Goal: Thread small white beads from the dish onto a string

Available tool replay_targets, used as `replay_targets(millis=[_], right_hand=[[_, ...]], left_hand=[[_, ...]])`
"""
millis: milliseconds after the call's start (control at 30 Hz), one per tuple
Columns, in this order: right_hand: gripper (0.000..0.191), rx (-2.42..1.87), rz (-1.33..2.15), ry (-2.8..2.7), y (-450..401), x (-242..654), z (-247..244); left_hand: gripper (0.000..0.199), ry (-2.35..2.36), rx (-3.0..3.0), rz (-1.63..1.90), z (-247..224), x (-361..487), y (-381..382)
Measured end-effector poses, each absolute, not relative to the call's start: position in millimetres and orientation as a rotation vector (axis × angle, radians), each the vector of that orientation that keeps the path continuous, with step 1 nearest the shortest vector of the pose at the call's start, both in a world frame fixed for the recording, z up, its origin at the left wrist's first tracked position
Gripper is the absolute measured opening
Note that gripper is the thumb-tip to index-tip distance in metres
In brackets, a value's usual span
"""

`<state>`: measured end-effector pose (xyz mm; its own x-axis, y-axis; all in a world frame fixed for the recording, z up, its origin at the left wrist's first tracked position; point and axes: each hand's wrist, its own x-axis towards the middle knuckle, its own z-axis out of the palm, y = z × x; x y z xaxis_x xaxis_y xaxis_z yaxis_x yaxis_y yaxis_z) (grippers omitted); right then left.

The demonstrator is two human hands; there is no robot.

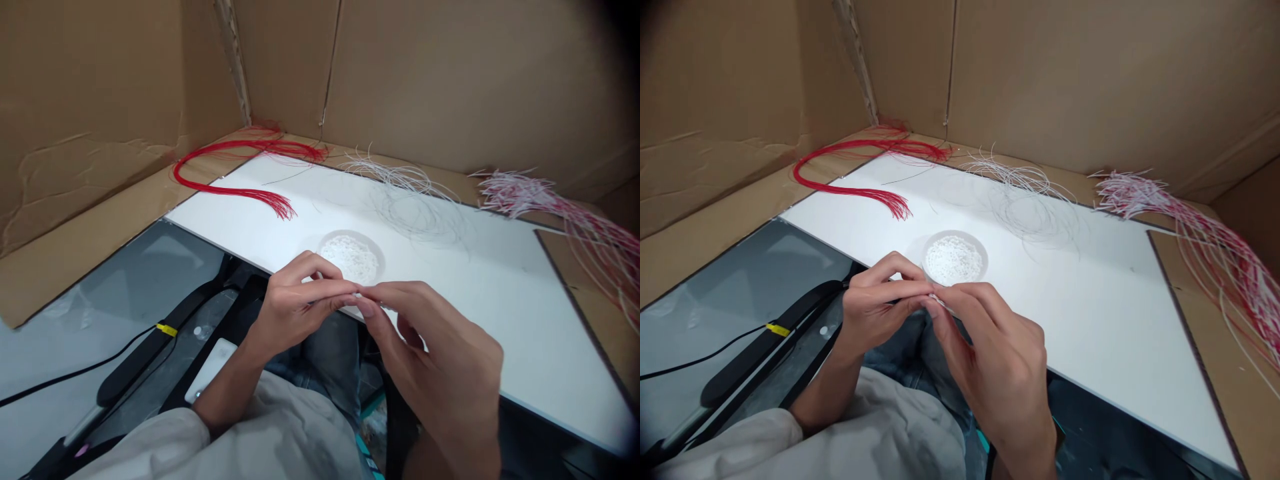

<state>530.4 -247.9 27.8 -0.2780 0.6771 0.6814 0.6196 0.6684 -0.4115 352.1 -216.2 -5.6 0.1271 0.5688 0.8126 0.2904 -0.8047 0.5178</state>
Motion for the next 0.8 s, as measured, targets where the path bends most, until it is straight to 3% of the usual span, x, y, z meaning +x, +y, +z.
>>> replay_targets(millis=[133,433,800], right_hand=[[0.025,-1.093,0.113,-1.831,-249.7,527.7,24.6],[0.014,-1.233,0.006,-1.736,-246.8,521.8,18.2],[0.017,-1.228,0.346,-1.711,-241.8,520.9,18.9]], left_hand=[[0.012,0.905,2.182,1.699,-3.8,350.7,-217.5],[0.012,0.877,2.203,1.7,-9.0,354.3,-217.4],[0.021,0.803,2.188,1.747,-14.9,353.5,-214.4]])
